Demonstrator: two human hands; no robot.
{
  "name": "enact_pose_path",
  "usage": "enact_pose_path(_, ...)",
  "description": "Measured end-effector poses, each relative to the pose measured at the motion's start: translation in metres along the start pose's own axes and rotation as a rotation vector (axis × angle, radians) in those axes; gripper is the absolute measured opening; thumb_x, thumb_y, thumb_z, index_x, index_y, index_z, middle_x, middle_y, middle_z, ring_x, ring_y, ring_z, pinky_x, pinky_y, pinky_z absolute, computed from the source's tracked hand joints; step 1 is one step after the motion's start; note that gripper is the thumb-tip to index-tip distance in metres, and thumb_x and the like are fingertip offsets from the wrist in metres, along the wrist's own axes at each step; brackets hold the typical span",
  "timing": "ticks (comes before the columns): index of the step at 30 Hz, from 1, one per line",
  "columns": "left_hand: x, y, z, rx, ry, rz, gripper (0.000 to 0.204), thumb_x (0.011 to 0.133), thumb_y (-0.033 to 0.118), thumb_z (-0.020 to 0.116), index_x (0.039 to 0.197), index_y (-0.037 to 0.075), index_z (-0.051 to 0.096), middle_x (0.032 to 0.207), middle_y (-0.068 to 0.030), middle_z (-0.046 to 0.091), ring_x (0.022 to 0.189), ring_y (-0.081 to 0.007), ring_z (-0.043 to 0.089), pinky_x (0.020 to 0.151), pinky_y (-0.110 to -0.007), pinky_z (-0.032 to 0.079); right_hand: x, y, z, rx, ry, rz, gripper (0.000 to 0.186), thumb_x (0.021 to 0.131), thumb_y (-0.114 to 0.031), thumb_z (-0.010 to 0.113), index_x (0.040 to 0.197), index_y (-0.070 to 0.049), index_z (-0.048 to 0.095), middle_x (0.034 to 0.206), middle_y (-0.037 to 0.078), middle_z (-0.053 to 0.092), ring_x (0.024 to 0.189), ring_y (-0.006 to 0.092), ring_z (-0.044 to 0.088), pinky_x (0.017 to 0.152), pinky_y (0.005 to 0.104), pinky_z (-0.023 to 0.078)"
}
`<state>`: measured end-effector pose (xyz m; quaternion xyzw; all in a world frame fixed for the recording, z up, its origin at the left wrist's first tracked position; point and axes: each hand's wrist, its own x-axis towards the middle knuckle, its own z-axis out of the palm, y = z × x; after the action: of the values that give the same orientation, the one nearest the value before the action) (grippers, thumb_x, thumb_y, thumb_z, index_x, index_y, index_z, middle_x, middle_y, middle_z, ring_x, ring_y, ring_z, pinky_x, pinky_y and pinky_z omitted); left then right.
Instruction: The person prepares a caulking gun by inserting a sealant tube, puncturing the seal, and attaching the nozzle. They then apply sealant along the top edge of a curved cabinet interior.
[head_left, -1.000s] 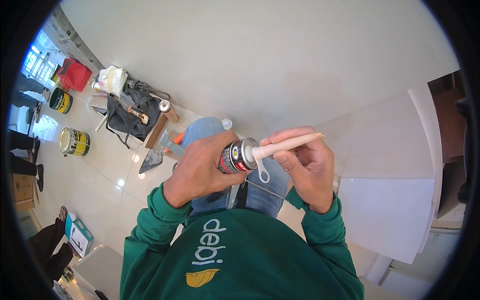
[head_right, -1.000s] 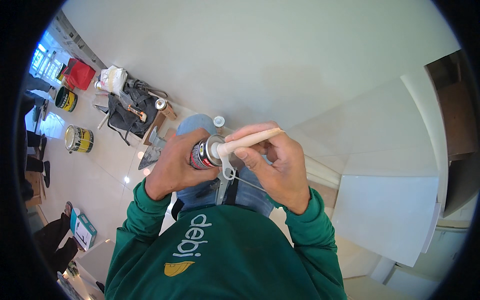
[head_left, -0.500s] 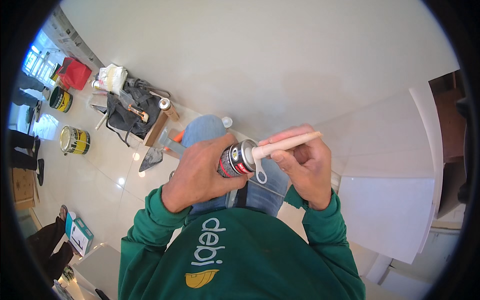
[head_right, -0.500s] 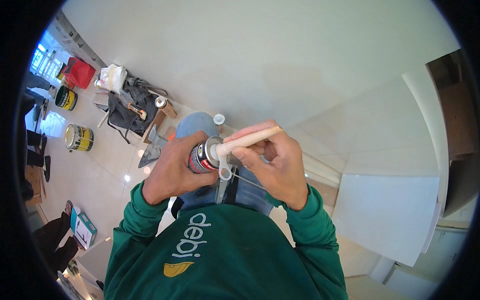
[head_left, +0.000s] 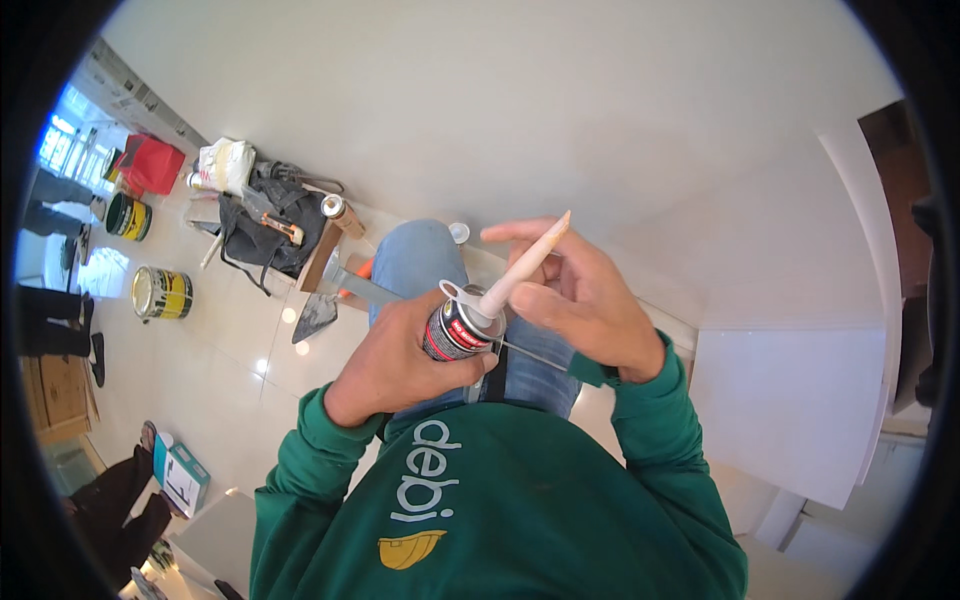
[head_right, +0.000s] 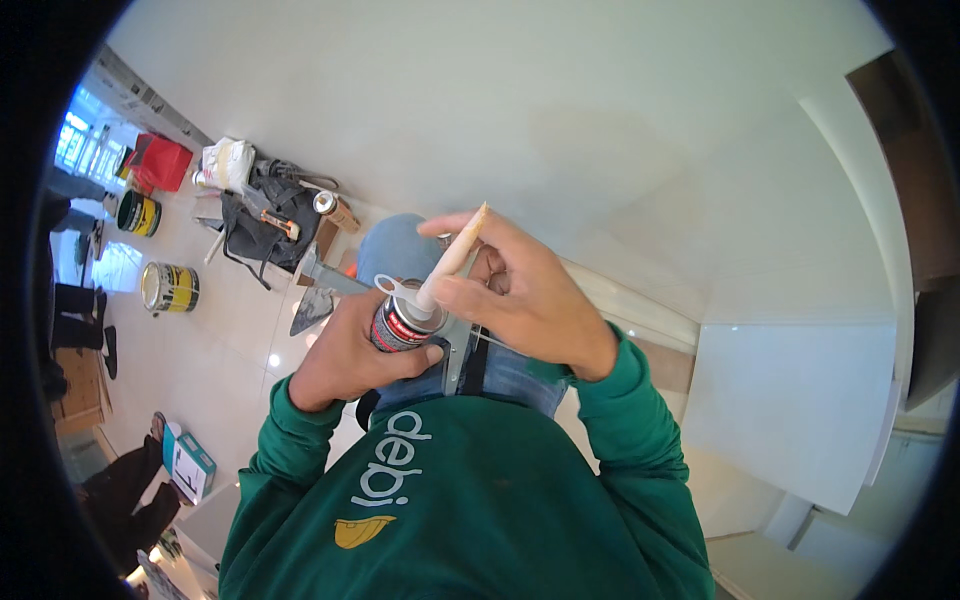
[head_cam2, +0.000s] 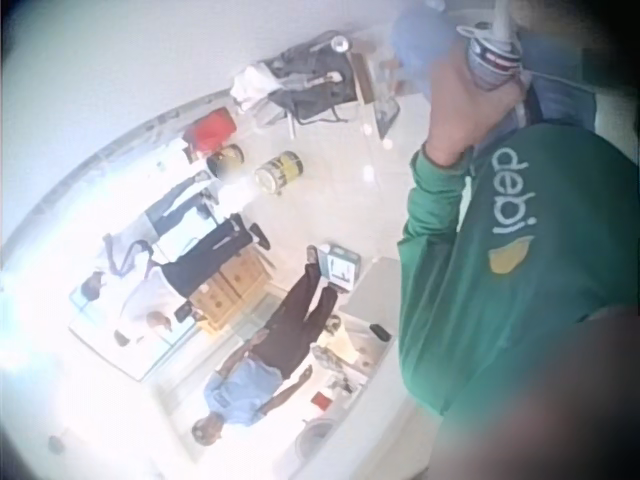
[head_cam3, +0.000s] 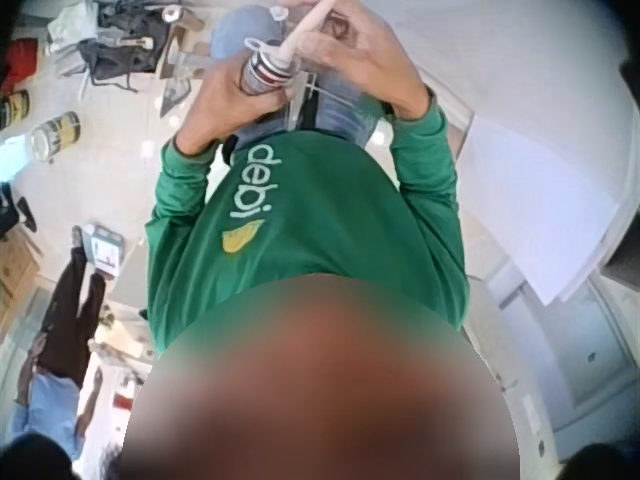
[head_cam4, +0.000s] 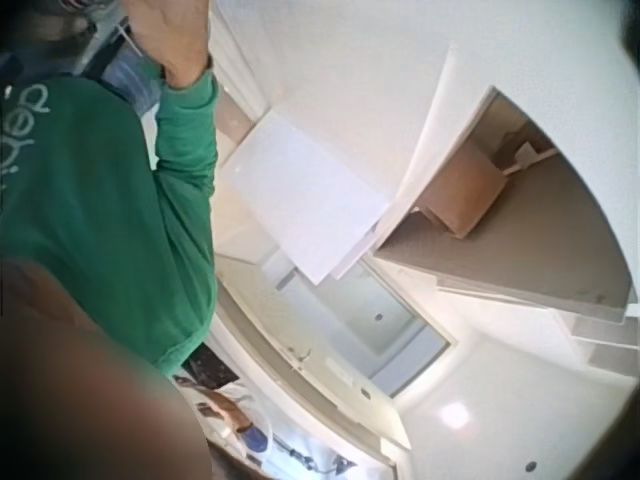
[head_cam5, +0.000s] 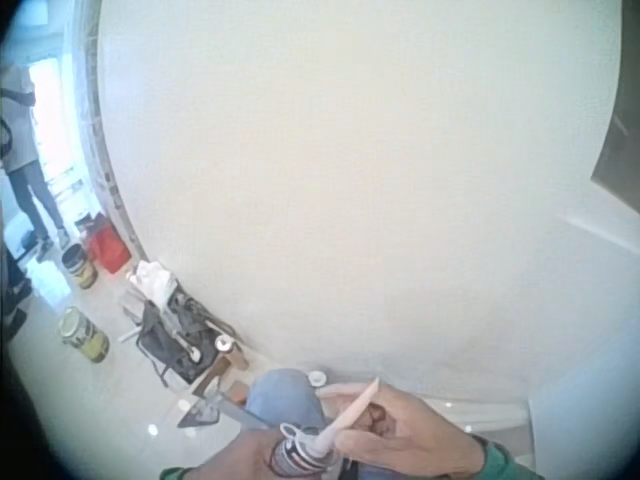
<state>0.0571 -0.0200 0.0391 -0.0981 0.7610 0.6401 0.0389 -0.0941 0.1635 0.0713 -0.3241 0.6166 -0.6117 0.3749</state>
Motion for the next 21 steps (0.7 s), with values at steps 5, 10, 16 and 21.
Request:
enact_pose_path(5,0.001,0.004,-0.006,-0.245,-0.187,-0.091,0.042,0.081,0.018,0.087,0.114,-0.001,0.07,0.097,-0.0004,0.069,0.089,-0.0104,0.063,0.082,-0.03,0.053,0.016,-0.005,-0.014,0.164,-0.254,-0.077,0.037,0.1,-0.029,0.078,0.118,0.0,0.065,0.112,0.011,0.068,0.093,0.0132,0.065,0.082,0.0292,0.054)
enact_pose_path(10,0.005,0.008,-0.003,-0.411,-0.257,-0.093,0.034,0.085,0.013,0.084,0.113,0.0,0.068,0.09,0.0011,0.066,0.08,-0.0074,0.06,0.071,-0.028,0.05,0.011,0.004,-0.01,0.142,-0.111,-0.079,0.029,0.103,-0.024,0.074,0.115,-0.001,0.064,0.109,0.012,0.071,0.084,0.0103,0.063,0.074,0.0256,0.054)
enact_pose_path(16,0.01,0.006,-0.003,-0.456,-0.245,-0.169,0.036,0.084,0.013,0.084,0.115,0.003,0.068,0.098,0.0027,0.066,0.087,-0.0076,0.061,0.079,-0.027,0.051,0.002,0.011,0.007,0.174,0.09,-0.235,0.02,0.105,-0.016,0.07,0.115,0.0,0.063,0.107,0.013,0.072,0.083,0.0103,0.064,0.074,0.0259,0.055)
enact_pose_path(21,0.015,0.006,-0.001,-0.376,-0.217,-0.114,0.038,0.086,0.013,0.082,0.118,-0.001,0.067,0.09,-0.0005,0.067,0.078,-0.0076,0.063,0.07,-0.028,0.052,0.002,0.011,-0.002,0.175,0.046,-0.141,0.018,0.104,-0.013,0.07,0.114,0.0,0.062,0.107,0.015,0.073,0.085,0.0112,0.066,0.075,0.0268,0.057)
